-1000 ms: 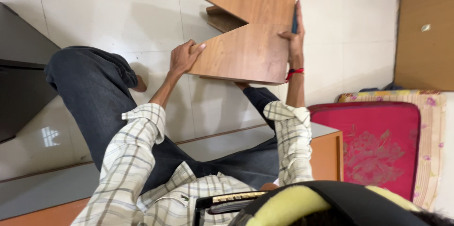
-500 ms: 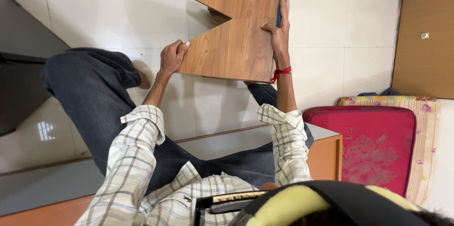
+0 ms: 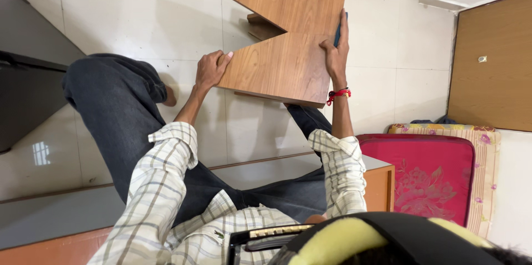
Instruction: The person is cleaning a wooden stool using a blue sponge, wiping the top surface and then tilting the stool to wipe the interior sides and corners.
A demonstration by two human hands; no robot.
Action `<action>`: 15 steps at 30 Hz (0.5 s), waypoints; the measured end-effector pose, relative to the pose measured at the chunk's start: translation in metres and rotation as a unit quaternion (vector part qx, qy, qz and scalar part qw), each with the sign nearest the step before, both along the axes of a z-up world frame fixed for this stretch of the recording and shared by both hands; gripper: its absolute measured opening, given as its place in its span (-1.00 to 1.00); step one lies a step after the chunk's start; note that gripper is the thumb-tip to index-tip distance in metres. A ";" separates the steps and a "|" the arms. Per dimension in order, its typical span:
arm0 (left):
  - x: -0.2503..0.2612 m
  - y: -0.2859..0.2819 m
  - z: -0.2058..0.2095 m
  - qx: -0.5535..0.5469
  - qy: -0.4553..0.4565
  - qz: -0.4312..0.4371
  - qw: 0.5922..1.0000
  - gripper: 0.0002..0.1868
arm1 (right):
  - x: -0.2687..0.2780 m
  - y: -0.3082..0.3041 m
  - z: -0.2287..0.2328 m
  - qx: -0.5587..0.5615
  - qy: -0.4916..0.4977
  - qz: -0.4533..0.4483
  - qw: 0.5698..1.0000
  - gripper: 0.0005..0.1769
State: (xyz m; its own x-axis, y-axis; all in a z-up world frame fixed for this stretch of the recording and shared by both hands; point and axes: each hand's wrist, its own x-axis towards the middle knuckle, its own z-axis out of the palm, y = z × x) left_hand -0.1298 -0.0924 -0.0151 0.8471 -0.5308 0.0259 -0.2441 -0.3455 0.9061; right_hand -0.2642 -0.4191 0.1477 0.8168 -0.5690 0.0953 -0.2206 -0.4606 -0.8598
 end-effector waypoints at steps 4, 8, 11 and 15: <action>0.001 0.000 0.001 0.032 0.012 -0.009 0.999 -0.37 | 0.000 0.007 0.009 0.003 0.007 -0.002 1.000 0.17; 0.003 0.005 0.001 0.042 0.032 0.000 0.999 -0.37 | 0.008 0.026 0.021 -0.161 0.037 0.016 0.986 0.14; 0.004 0.005 -0.001 0.035 0.028 0.004 0.999 -0.38 | 0.003 0.054 0.022 -0.482 0.231 0.058 0.843 -0.13; 0.003 0.002 -0.003 0.022 0.025 0.002 0.999 -0.39 | -0.013 0.096 0.010 -0.468 0.289 0.125 0.826 -0.26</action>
State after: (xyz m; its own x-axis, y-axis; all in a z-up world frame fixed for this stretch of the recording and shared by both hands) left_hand -0.1268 -0.0901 -0.0181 0.8486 -0.5276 -0.0397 -0.1983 -0.3868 0.9006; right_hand -0.2776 -0.3229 0.1575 0.9604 -0.2743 -0.0488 -0.2675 -0.9568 0.1139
